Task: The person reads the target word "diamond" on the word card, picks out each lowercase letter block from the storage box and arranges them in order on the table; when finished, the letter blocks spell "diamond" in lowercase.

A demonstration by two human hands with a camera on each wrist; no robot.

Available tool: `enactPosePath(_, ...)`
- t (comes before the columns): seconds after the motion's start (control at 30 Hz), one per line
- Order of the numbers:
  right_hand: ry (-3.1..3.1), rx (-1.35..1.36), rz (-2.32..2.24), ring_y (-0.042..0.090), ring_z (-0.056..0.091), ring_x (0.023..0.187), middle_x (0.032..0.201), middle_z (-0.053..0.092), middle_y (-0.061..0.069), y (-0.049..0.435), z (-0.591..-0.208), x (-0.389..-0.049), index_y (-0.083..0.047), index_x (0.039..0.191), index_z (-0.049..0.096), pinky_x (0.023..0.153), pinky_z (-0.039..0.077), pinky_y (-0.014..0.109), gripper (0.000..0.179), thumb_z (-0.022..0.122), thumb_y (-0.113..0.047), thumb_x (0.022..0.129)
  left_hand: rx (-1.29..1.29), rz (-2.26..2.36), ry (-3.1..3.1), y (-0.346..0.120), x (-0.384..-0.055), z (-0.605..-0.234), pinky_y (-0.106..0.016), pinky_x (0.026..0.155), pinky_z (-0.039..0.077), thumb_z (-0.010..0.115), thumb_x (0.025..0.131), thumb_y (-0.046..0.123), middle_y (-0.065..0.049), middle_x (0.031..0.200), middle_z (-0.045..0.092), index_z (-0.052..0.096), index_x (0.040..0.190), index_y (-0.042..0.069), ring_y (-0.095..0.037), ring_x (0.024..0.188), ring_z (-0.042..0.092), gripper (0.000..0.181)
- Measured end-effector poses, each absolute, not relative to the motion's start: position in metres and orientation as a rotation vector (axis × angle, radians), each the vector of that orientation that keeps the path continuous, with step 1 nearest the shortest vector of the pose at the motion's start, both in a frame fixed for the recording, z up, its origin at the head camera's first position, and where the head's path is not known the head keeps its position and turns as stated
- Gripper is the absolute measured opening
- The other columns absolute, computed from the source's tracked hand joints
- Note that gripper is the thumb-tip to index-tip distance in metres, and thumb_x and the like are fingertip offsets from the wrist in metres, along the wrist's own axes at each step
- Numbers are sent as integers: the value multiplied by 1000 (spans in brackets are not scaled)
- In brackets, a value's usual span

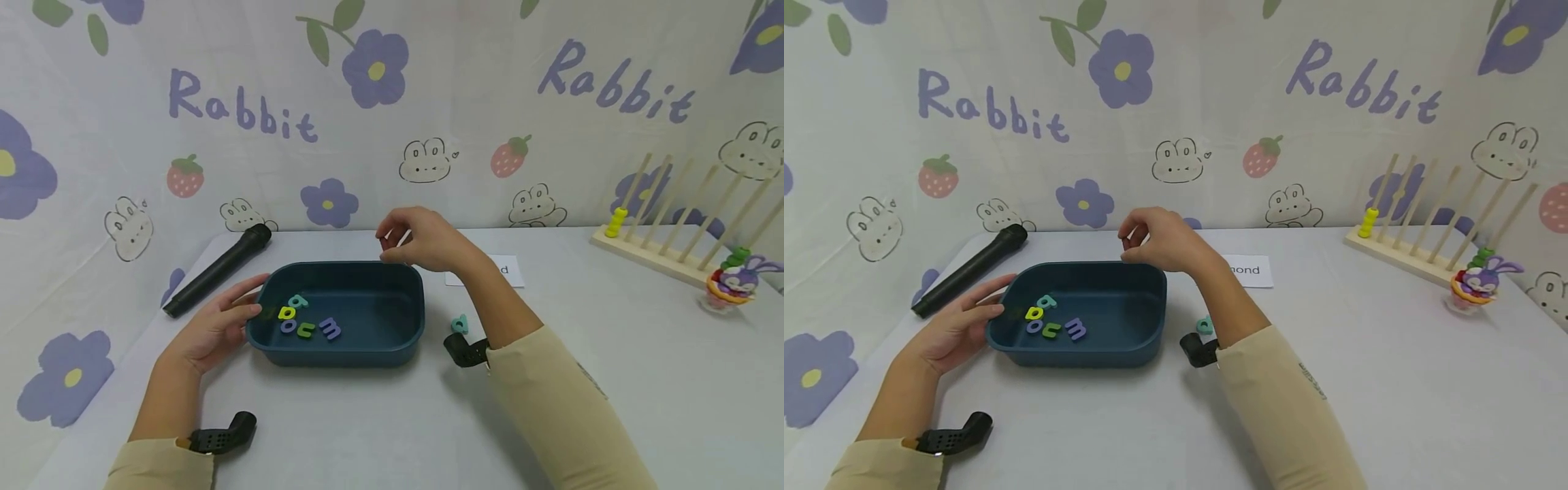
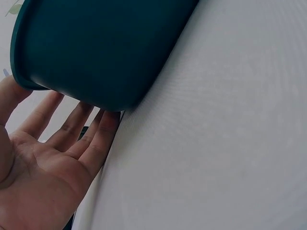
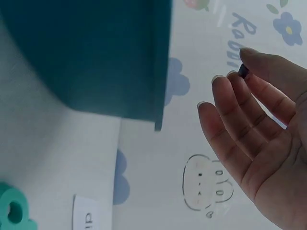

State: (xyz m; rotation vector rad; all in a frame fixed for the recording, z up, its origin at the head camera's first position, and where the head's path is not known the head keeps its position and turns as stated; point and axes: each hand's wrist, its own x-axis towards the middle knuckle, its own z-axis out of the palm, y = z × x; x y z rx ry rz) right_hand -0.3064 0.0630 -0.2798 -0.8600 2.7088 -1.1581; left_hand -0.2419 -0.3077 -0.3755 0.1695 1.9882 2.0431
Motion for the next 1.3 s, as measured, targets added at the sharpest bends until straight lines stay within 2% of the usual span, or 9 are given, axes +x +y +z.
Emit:
enactPosePath(0.2, 2692, -817, -1185, 25, 67, 92, 101, 70, 7, 77, -285, -301, -12, 117, 68, 82, 54, 37, 28, 78, -18, 91, 174, 2047, 1977, -308, -242, -377, -25, 101, 52, 55, 107, 15, -10, 163, 29, 36, 161, 21, -13, 130, 55, 58)
enactPosePath(0.4, 2682, -780, -1196, 23, 66, 84, 97, 69, 6, 90, -287, -293, -13, 113, 68, 76, 54, 36, 25, 78, -18, 91, 167, 2057, 1972, -308, -242, -376, -25, 100, 52, 55, 107, 14, -5, 156, 36, 37, 161, 22, -14, 129, 55, 58)
enactPosePath(0.57, 2679, -737, -1219, 26, 68, 87, 98, 69, 7, 99, -290, -289, -12, 116, 67, 74, 55, 37, 27, 78, -16, 91, 174, 2049, 1971, -309, -241, -377, -25, 100, 52, 54, 107, 14, -1, 153, 38, 37, 161, 22, -14, 129, 55, 57)
enactPosePath(1.3, 2728, -640, -1124, 22, 64, 91, 94, 69, 5, 138, -303, -275, -12, 116, 66, 86, 51, 38, 28, 77, -13, 90, 219, 2063, 1929, -310, -244, -381, -25, 99, 53, 53, 107, 12, 1, 150, 42, 36, 161, 22, -12, 125, 57, 57)
